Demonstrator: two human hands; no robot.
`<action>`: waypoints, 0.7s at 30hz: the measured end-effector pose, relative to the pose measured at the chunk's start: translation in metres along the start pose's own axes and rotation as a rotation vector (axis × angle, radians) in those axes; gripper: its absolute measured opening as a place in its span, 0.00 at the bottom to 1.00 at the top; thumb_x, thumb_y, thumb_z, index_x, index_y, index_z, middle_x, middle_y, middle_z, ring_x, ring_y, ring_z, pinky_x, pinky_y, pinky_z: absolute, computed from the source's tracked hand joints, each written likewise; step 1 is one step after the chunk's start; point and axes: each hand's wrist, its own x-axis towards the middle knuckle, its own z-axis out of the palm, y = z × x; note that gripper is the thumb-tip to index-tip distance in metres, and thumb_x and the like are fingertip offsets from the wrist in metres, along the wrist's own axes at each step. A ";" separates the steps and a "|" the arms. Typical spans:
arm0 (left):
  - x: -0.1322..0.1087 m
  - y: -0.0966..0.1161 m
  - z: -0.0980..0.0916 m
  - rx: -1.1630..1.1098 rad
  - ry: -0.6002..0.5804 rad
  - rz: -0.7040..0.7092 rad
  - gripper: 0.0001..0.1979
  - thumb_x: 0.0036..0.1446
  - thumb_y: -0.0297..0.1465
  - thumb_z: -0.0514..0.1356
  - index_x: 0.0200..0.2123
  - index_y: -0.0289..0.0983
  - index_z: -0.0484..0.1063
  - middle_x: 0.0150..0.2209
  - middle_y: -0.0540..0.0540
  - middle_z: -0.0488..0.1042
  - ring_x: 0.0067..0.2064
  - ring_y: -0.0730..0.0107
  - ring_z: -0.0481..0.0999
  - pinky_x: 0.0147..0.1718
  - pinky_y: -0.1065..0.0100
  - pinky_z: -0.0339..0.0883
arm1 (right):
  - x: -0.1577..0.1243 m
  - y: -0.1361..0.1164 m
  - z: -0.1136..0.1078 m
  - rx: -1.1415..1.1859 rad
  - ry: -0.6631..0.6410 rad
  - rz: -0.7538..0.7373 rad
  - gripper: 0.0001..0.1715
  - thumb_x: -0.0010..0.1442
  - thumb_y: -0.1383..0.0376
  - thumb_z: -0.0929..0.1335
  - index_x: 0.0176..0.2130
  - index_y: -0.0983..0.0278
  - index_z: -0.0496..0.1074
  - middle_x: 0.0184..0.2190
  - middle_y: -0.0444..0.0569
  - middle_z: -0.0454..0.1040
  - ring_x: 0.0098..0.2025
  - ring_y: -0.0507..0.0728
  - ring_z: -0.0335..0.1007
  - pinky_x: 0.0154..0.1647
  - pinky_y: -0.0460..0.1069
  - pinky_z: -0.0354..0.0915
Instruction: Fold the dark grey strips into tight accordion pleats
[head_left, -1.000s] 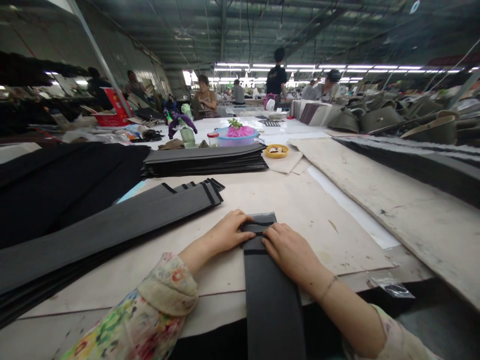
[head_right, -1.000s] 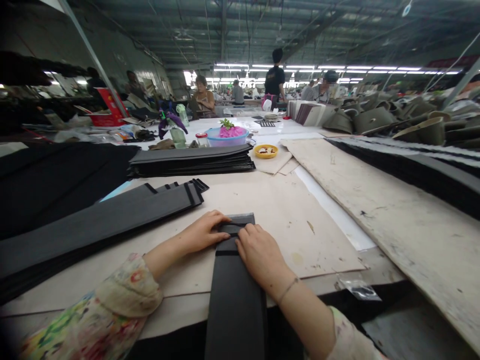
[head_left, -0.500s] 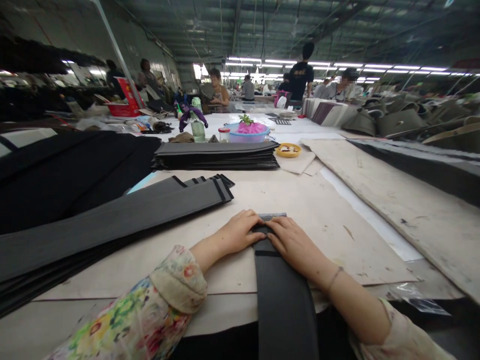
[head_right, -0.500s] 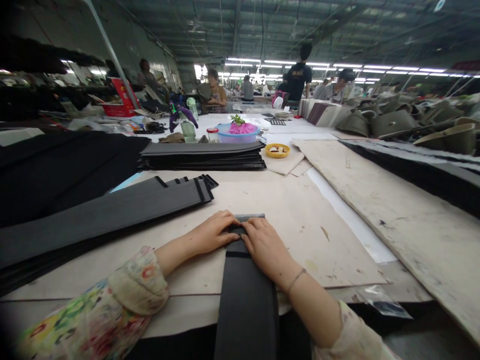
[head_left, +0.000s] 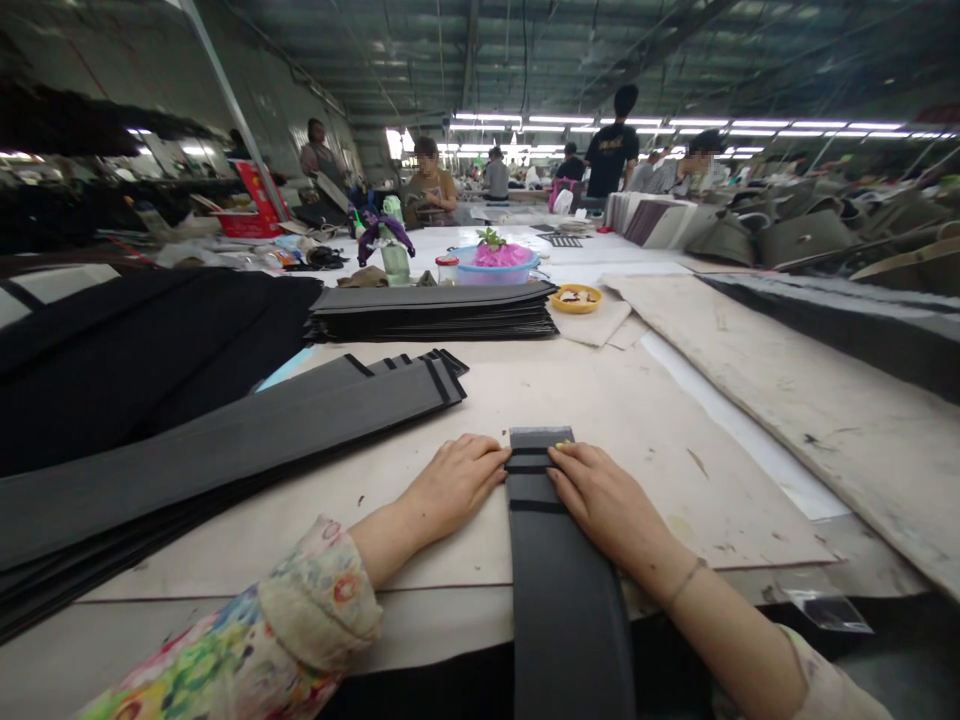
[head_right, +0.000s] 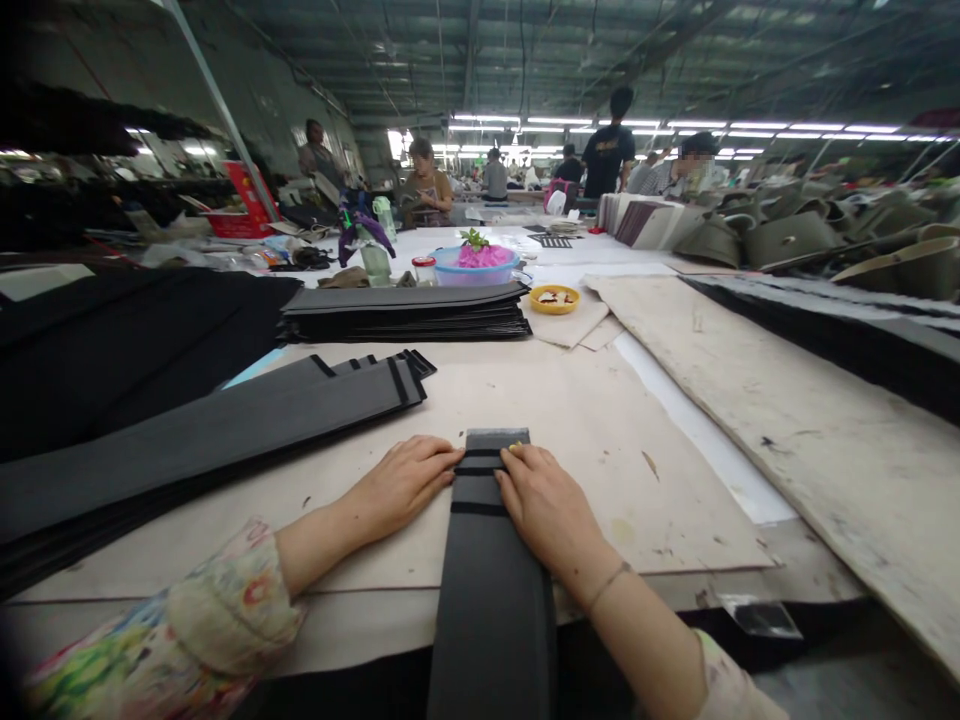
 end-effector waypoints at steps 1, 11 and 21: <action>0.000 -0.002 -0.002 0.004 -0.006 -0.002 0.14 0.62 0.34 0.47 0.48 0.39 0.65 0.44 0.45 0.67 0.47 0.64 0.64 0.46 0.63 0.58 | -0.002 0.000 0.001 0.011 0.011 0.003 0.17 0.61 0.65 0.58 0.46 0.68 0.69 0.42 0.56 0.71 0.46 0.58 0.65 0.49 0.54 0.63; 0.070 0.004 -0.006 -0.013 -0.041 -0.054 0.14 0.57 0.28 0.51 0.46 0.33 0.66 0.45 0.42 0.68 0.48 0.67 0.67 0.49 0.68 0.58 | -0.006 0.002 0.003 0.013 0.070 0.025 0.16 0.60 0.66 0.59 0.44 0.66 0.71 0.42 0.55 0.72 0.45 0.59 0.66 0.47 0.56 0.63; 0.118 0.005 -0.001 -0.006 -0.260 -0.090 0.11 0.49 0.38 0.58 0.32 0.37 0.73 0.30 0.48 0.74 0.31 0.67 0.72 0.28 0.72 0.62 | -0.008 0.000 0.003 0.062 0.035 0.053 0.17 0.61 0.67 0.59 0.45 0.69 0.70 0.43 0.55 0.71 0.46 0.58 0.64 0.49 0.54 0.62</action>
